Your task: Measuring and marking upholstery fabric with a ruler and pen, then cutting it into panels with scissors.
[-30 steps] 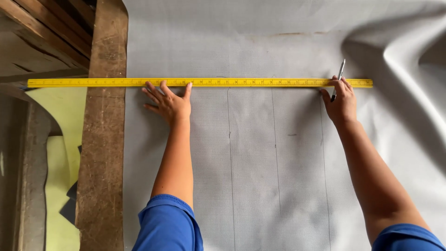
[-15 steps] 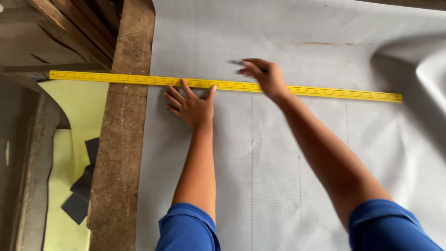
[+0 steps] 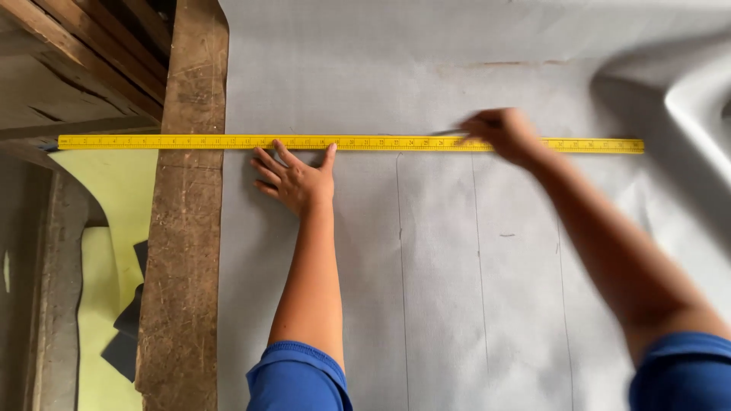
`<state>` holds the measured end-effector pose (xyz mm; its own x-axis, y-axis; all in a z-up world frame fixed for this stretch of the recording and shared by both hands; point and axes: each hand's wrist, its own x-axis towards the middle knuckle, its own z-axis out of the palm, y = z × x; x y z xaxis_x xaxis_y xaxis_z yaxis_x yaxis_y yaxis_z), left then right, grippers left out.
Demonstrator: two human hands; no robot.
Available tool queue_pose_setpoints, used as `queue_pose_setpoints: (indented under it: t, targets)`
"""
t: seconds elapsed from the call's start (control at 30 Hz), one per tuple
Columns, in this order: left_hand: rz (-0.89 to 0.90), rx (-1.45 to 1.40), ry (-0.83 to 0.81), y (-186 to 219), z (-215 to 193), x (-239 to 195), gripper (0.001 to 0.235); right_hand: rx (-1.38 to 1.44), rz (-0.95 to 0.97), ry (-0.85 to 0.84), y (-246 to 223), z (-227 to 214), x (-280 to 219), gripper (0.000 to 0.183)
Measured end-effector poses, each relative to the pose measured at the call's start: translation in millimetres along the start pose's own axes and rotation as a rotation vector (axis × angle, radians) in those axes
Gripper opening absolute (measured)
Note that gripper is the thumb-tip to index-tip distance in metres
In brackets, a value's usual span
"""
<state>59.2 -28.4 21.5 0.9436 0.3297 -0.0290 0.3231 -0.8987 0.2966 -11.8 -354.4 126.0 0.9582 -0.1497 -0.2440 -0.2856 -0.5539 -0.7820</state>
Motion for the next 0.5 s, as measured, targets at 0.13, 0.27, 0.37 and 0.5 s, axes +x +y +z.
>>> queue_pose_setpoints:
  t: [0.13, 0.27, 0.37, 0.5]
  targets:
    - [-0.025, 0.016, 0.033, -0.9, 13.4, 12.6, 0.119, -0.196, 0.231, 0.146, 105.5, -101.2, -37.0, 0.024]
    - [0.023, -0.04, -0.124, -14.0, 2.0, 14.7, 0.113, -0.31, 0.01, 0.359, 183.5, -87.8, -24.5, 0.004]
    - [0.13, -0.133, -0.113, -49.2, 6.4, -22.6, 0.091, -0.65, -0.277, 0.366, 220.0, -40.5, -17.8, 0.015]
    - [0.678, -0.264, 0.351, -108.5, -2.7, -194.8, 0.069, -0.589, -0.388, 0.345, 193.0, -3.1, -99.6, 0.032]
